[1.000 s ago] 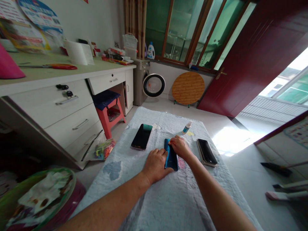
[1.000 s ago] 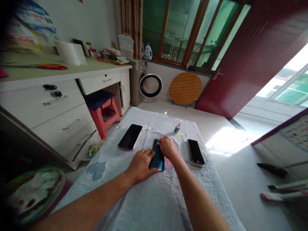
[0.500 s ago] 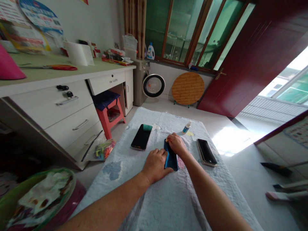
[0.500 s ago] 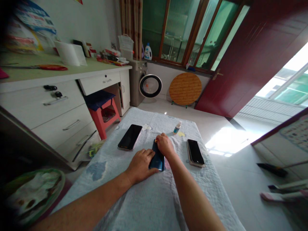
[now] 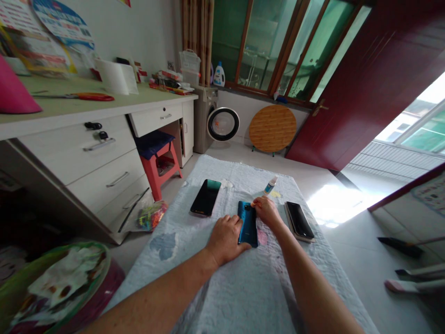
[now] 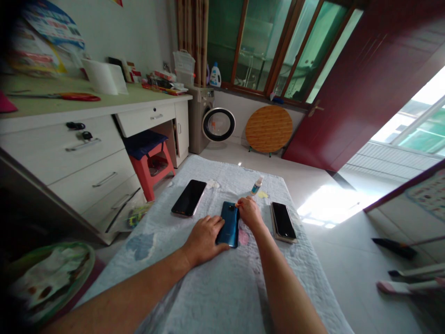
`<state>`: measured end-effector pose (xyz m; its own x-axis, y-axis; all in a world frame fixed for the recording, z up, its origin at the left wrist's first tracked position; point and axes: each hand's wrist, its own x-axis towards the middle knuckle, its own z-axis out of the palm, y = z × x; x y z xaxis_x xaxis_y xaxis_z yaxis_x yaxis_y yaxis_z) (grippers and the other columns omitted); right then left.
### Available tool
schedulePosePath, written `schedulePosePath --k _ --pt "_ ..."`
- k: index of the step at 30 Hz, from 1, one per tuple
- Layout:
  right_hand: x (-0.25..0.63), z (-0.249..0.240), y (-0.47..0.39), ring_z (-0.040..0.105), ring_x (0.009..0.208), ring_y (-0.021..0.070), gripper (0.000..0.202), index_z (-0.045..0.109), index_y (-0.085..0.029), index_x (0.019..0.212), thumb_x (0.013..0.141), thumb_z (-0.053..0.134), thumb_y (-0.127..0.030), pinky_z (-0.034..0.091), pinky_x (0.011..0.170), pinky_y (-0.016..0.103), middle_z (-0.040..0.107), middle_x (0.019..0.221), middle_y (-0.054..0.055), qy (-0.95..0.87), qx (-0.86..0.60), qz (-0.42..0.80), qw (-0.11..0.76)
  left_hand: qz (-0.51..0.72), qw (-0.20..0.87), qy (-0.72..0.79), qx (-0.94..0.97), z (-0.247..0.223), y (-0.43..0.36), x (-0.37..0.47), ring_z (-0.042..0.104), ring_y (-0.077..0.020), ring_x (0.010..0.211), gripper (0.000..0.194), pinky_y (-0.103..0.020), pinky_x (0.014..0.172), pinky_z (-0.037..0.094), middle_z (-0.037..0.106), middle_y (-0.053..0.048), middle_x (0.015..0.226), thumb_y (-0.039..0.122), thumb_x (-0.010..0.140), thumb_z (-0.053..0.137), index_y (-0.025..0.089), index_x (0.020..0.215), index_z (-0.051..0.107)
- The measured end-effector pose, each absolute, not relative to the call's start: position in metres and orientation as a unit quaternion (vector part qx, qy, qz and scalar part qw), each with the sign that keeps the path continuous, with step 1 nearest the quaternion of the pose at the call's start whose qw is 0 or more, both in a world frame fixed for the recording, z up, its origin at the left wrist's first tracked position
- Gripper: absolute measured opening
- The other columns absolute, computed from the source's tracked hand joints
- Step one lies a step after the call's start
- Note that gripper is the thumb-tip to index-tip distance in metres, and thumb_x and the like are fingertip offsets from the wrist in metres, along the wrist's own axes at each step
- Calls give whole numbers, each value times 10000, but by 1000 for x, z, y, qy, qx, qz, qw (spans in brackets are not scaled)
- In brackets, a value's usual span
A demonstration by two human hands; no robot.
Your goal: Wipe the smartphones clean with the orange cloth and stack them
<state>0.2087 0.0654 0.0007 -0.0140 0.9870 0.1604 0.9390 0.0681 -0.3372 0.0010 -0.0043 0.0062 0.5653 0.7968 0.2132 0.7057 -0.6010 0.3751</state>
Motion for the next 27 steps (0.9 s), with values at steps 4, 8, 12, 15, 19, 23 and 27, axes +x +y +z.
schedulePosePath --k 4,8,12,15,19,23,27 --pt "194 6 58 575 828 153 178 710 -168 881 852 534 -179 389 758 225 642 869 58 -724 -663 71 178 180 122 426 878 6 -3 1 543 -305 1007 598 -424 904 422 606 -112 1087 627 736 657 165 1111 600" --pt "175 12 49 578 825 137 195 702 -173 875 862 509 -151 389 761 207 642 893 52 -745 -639 73 174 175 116 427 880 7 -3 2 543 -300 970 569 -426 875 430 604 -101 1046 632 731 658 174 1065 606" --pt "161 17 50 587 834 133 231 703 -175 884 880 475 -138 390 780 200 640 912 51 -753 -634 71 161 176 114 427 880 6 -3 2 543 -297 958 563 -426 867 433 606 -97 1032 622 727 668 175 1062 599" --pt "155 19 57 593 867 139 247 706 -174 909 898 461 -147 391 800 203 641 939 59 -749 -641 70 152 180 114 426 879 4 -3 2 544 -296 971 582 -426 882 430 608 -100 1052 617 724 673 170 1087 591" --pt "154 18 71 596 901 151 252 710 -165 940 908 460 -156 392 818 213 643 960 75 -745 -646 67 152 181 116 425 880 5 -3 1 545 -295 981 578 -427 892 431 611 -102 1071 622 741 655 172 1098 590" --pt "161 15 81 606 869 155 266 723 -166 951 900 462 -161 395 799 219 652 947 83 -747 -646 69 142 176 117 429 878 6 -4 1 545 -297 986 588 -423 892 435 612 -98 1086 618 725 674 176 1104 591" --pt "178 12 84 606 866 159 270 733 -164 941 875 471 -156 394 797 224 665 937 89 -734 -663 65 133 175 124 435 875 7 -4 1 545 -298 991 588 -421 892 433 610 -96 1086 626 730 662 182 1108 593"
